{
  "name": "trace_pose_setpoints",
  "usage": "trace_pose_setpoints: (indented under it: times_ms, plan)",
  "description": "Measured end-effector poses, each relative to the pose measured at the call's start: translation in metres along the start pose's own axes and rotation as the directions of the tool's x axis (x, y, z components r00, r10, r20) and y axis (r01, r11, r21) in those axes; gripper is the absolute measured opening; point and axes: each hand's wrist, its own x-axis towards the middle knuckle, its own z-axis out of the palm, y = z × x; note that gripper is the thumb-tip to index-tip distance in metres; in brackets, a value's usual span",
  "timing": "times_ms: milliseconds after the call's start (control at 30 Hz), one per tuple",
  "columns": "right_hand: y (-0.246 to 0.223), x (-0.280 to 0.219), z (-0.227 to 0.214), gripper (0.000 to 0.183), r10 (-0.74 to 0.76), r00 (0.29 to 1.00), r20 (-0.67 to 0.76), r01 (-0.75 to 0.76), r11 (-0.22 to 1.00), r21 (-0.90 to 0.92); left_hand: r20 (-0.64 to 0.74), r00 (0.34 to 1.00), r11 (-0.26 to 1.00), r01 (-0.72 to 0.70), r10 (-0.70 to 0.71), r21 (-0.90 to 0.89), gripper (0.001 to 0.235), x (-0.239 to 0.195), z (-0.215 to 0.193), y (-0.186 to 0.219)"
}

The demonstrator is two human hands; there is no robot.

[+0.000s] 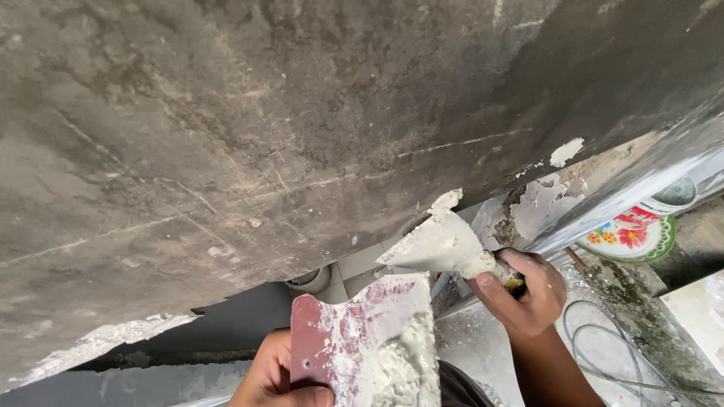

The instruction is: The person mixes plaster between two putty knives, then applies and spreads the plaster onto the edge of a wall using one of the putty knives.

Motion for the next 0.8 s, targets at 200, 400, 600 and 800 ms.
trace_pose_setpoints:
  times_ms: [200, 400, 600, 800]
  plan:
    - [0.012, -0.006, 0.010, 0.051, -0.031, 0.999, -0.010, 0.031, 0.999, -0.010, 0.090, 0.994, 0.998, 0.059, -0.059, 0.009, 0.046, 0.008, 0.003, 0.008]
    - [0.009, -0.012, 0.011, 0.045, -0.015, 1.000, 0.006, 0.015, 1.000, 0.006, 0.201, 0.977, 0.992, 0.050, -0.072, 0.115, 0.041, 0.020, 0.009, 0.025]
    - [0.030, -0.020, 0.024, 0.047, -0.095, 0.994, -0.046, 0.096, 0.995, 0.024, 0.341, 0.935, 0.988, 0.048, -0.096, 0.146, 0.036, 0.033, 0.015, 0.025]
    - [0.011, -0.020, 0.020, 0.045, -0.014, 1.000, -0.008, 0.014, 0.999, 0.041, 0.301, 0.950, 0.995, 0.066, -0.087, 0.080, 0.038, 0.031, 0.018, 0.025]
